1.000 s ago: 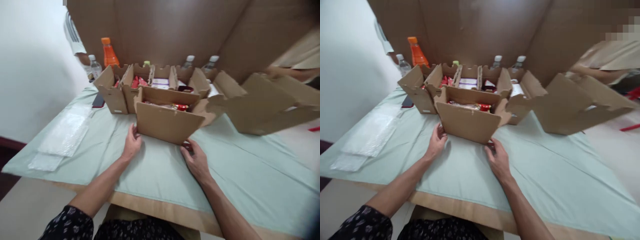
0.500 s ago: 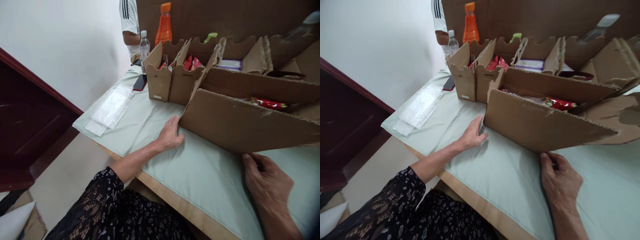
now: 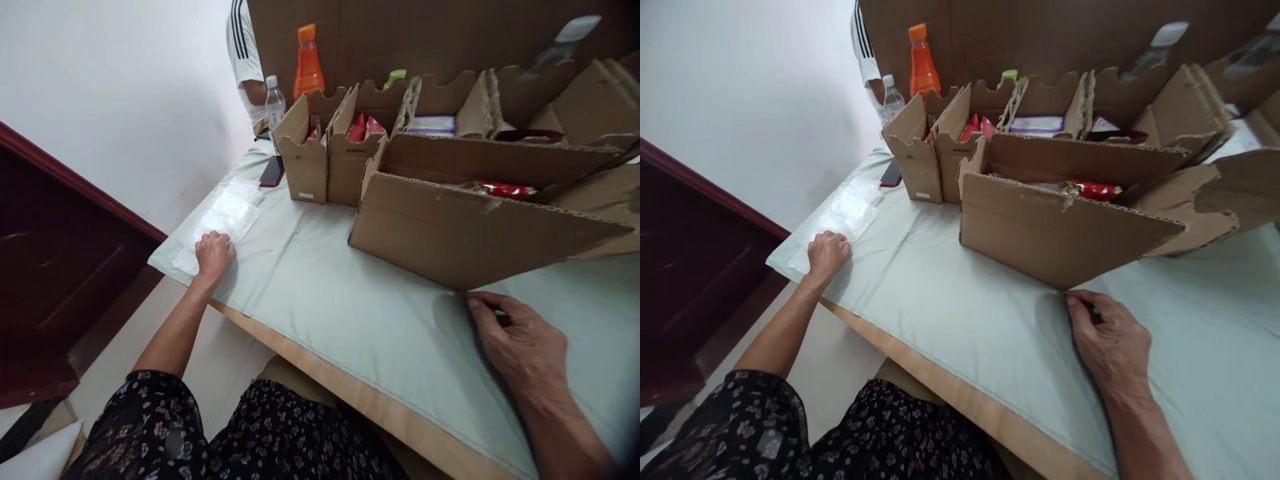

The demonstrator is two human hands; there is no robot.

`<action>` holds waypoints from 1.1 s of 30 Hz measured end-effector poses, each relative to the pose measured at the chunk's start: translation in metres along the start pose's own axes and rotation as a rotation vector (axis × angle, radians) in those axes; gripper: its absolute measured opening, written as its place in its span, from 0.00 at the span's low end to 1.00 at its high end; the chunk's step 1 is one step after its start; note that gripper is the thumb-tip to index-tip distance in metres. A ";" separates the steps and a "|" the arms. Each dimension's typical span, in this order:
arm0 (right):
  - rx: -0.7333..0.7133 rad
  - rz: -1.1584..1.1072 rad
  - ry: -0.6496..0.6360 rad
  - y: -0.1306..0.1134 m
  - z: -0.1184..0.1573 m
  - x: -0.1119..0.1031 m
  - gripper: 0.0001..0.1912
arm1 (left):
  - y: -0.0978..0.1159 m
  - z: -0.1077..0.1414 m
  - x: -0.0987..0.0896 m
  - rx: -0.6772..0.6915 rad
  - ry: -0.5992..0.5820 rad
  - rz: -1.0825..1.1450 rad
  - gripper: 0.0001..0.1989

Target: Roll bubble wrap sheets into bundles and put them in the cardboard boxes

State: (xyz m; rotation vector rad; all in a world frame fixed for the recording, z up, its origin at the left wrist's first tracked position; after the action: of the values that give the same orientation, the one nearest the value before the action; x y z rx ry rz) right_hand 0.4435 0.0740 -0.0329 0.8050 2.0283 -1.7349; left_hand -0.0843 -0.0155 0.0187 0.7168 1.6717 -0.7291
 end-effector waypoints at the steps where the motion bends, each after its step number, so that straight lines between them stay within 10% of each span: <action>1: -0.009 -0.004 -0.007 0.000 0.001 0.000 0.21 | -0.001 -0.003 -0.003 -0.006 0.008 0.026 0.13; 6: -0.026 -0.015 -0.018 -0.002 0.002 0.000 0.18 | -0.011 -0.010 -0.035 -0.047 0.112 0.215 0.13; 10: 0.016 -0.050 -0.019 -0.008 0.003 -0.002 0.18 | -0.007 0.014 -0.071 -0.065 0.096 0.798 0.12; 17: -0.103 -0.303 0.080 -0.037 0.035 -0.015 0.19 | 0.065 0.095 -0.104 0.190 -0.553 1.520 0.09; 25: -0.071 -0.867 -0.512 -0.058 0.062 -0.006 0.53 | 0.141 0.170 -0.090 0.418 -1.347 1.532 0.14; 33: 0.213 -0.763 -0.553 -0.048 0.072 -0.018 0.22 | 0.159 0.109 -0.062 0.555 -0.916 1.095 0.16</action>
State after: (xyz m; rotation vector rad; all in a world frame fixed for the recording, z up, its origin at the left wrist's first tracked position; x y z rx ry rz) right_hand 0.4205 -0.0041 0.0018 -0.4624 1.8675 -2.2447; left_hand 0.1160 -0.0061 0.0426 1.2608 0.1115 -0.5425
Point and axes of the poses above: each hand's wrist, its own z-axis away from the middle knuckle, its own x-axis out of the palm, y = z × x, the point moved 3 cm from there along -z, towards the middle knuckle, and after that the axes turned 14 degrees about -z, right-handed, at the moved point
